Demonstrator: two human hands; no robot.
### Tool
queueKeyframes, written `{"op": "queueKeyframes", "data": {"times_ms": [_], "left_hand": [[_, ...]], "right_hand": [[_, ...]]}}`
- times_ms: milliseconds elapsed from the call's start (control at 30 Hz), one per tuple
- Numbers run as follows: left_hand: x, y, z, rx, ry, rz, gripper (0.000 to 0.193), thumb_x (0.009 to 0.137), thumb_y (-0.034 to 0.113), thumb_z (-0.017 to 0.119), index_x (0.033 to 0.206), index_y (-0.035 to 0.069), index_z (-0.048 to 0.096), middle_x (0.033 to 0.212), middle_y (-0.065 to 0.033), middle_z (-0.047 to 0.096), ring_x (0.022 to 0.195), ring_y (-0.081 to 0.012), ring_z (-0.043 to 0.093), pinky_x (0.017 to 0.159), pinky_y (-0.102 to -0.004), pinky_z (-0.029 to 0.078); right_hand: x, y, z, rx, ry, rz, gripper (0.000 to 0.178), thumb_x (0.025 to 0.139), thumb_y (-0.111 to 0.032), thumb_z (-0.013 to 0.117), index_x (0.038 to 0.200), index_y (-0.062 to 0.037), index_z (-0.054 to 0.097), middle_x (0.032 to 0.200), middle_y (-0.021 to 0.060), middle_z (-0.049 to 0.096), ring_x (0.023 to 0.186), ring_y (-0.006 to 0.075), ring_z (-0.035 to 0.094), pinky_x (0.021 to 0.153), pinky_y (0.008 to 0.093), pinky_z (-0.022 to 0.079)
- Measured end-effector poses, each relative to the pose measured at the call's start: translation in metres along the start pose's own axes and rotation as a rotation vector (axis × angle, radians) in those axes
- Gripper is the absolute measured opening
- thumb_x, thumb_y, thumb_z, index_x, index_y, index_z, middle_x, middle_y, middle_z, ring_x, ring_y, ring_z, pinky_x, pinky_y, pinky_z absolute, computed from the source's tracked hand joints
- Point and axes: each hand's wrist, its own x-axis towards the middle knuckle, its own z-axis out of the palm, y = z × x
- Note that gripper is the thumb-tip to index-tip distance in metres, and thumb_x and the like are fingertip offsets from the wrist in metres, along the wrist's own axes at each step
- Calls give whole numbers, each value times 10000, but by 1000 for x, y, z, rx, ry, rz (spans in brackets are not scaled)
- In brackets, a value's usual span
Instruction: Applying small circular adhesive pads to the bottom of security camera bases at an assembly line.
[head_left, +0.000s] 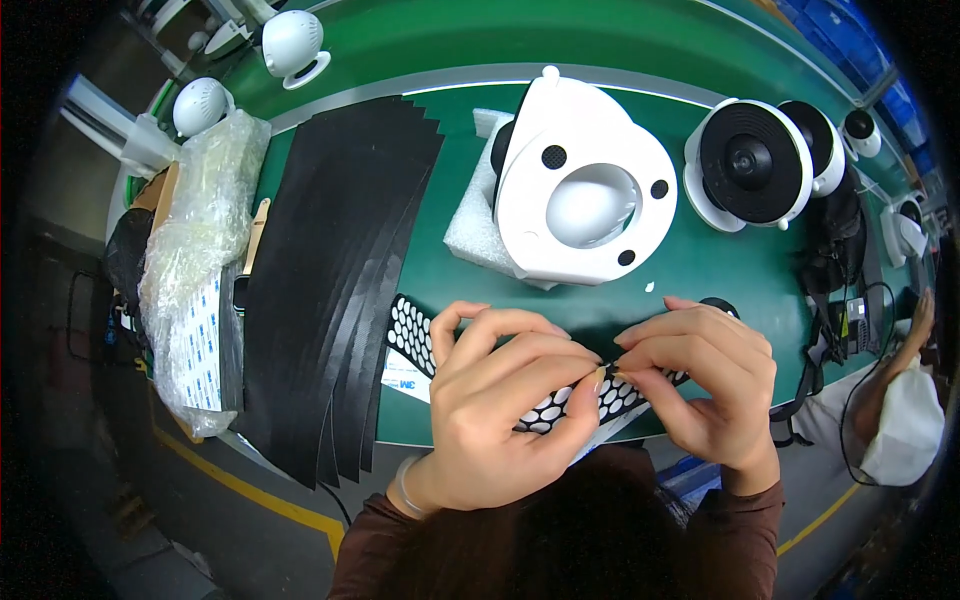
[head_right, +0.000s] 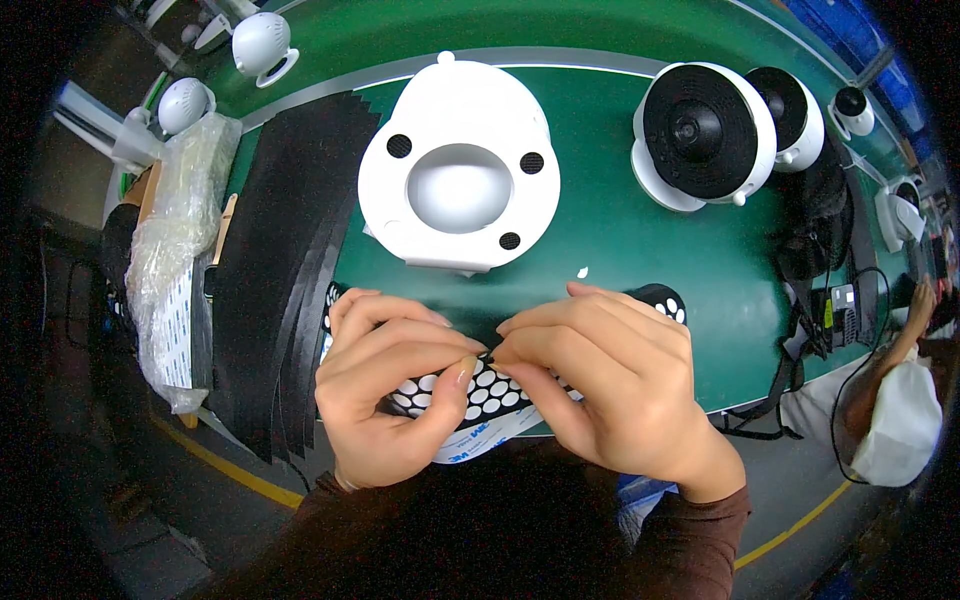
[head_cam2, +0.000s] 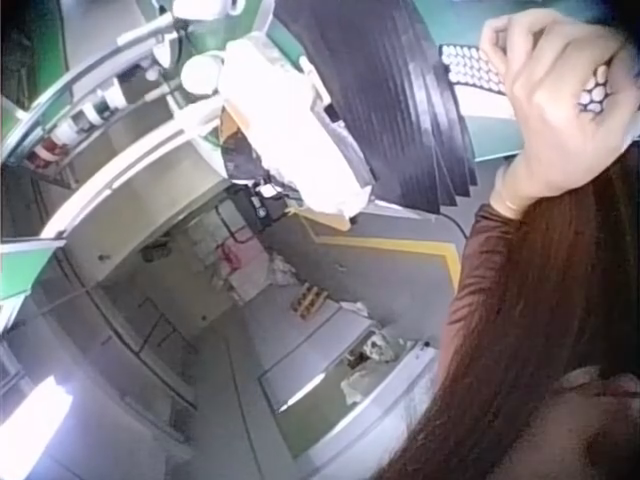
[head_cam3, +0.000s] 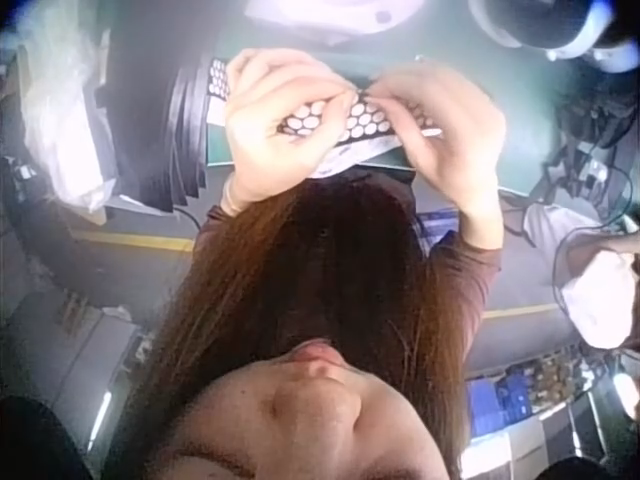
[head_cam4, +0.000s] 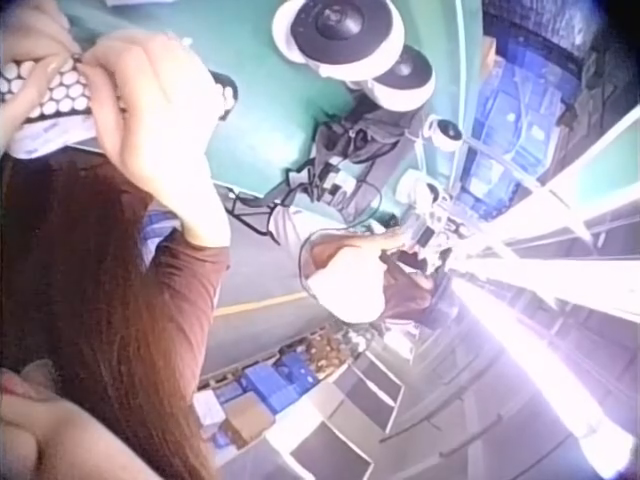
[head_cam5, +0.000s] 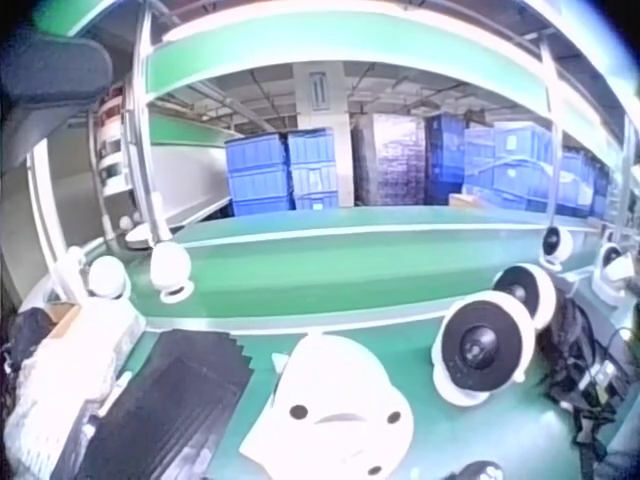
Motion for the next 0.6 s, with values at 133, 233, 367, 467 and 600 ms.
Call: {"op": "queueKeyframes", "data": {"times_ms": [133,233,367,467,600], "left_hand": [[-8,2,2,57,44,-54,122,585,25,675,691,68,631,857,-49,599,803,-206,552,731,-347,349],[-7,0,3,213,176,-32,152,576,15,670,722,47,642,1083,-187,509,900,-280,525,674,-344,411],[-4,-7,10,143,158,2,129,586,14,668,712,10,639,1231,-315,419,966,-358,538,805,-368,426],[-7,-7,11,104,149,-17,128,579,21,670,699,-7,636,1242,-339,396,963,-370,550,836,-384,417],[-4,-5,12,99,149,1,117,583,45,667,682,-10,637,1231,-356,395,1003,-372,548,844,-399,419]], "right_hand": [[6,-5,-6,-22,-39,-31,137,634,-38,677,751,-51,607,873,81,625,767,223,614,738,339,492],[4,-15,-10,100,163,139,137,643,-122,623,679,-1,570,944,180,588,857,262,569,774,314,438],[30,-14,10,192,250,202,75,724,41,586,788,3,587,929,109,622,752,104,549,629,198,399],[44,-10,26,241,241,249,45,763,-12,615,801,0,595,869,52,639,706,65,524,584,170,363],[49,-11,31,205,244,207,44,755,-7,621,793,0,598,828,42,628,679,65,508,572,179,356]]}}
